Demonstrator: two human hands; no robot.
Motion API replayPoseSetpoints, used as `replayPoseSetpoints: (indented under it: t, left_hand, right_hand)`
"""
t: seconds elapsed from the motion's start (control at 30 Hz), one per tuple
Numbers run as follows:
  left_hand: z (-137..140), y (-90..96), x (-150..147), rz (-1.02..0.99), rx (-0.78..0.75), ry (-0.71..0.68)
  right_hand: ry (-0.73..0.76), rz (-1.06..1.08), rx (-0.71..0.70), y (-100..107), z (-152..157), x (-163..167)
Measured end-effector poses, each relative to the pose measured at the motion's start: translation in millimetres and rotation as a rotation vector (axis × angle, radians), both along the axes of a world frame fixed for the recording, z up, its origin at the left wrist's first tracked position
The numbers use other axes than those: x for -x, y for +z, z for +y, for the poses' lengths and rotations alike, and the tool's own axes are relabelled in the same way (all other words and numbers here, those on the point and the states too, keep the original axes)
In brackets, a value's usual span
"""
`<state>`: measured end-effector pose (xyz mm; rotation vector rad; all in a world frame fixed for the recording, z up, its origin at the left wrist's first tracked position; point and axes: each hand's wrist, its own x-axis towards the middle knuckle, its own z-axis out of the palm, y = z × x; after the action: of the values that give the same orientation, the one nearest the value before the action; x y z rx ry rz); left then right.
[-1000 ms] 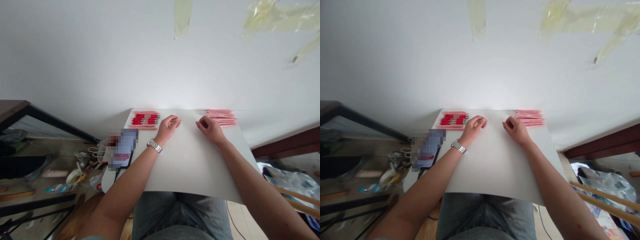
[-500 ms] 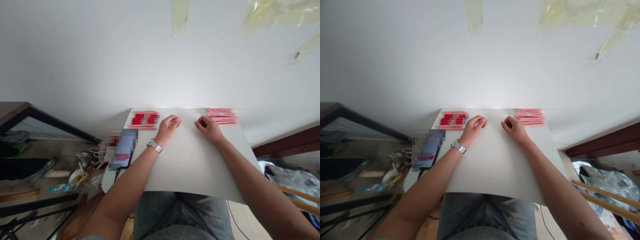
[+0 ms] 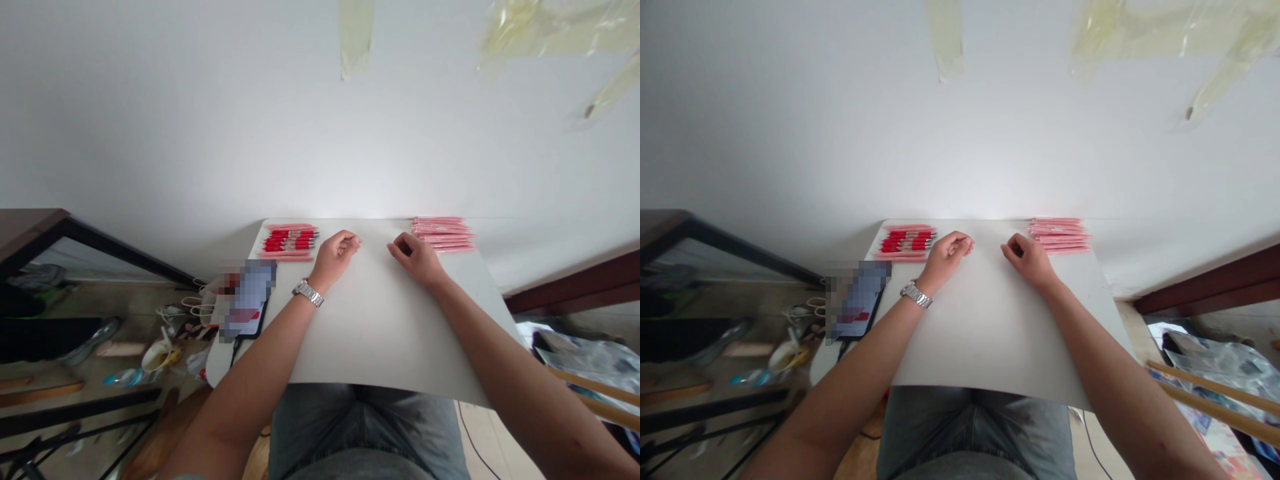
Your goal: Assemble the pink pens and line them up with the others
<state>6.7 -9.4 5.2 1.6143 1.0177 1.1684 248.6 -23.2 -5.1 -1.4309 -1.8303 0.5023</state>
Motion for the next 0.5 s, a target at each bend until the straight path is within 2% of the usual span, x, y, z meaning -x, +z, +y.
replayPoseSetpoints:
  t: [0.17, 0.37, 0.5]
  left_hand:
    - [5.4, 3.3, 3.9, 0.023, -0.022, -0.005]
    - [9.1, 4.3, 5.5, 0.053, -0.030, -0.004]
    - [13.2, 14.1, 11.4, 0.126, -0.075, 0.004]
  right_hand:
    - [0.005, 0.017, -0.009, 1.1, -0.8, 0.2]
    - [0.076, 0.028, 0.011, -2.0, -1.6, 2.2]
    - [0.104, 0.024, 0.051, -2.1, -3.0, 4.7]
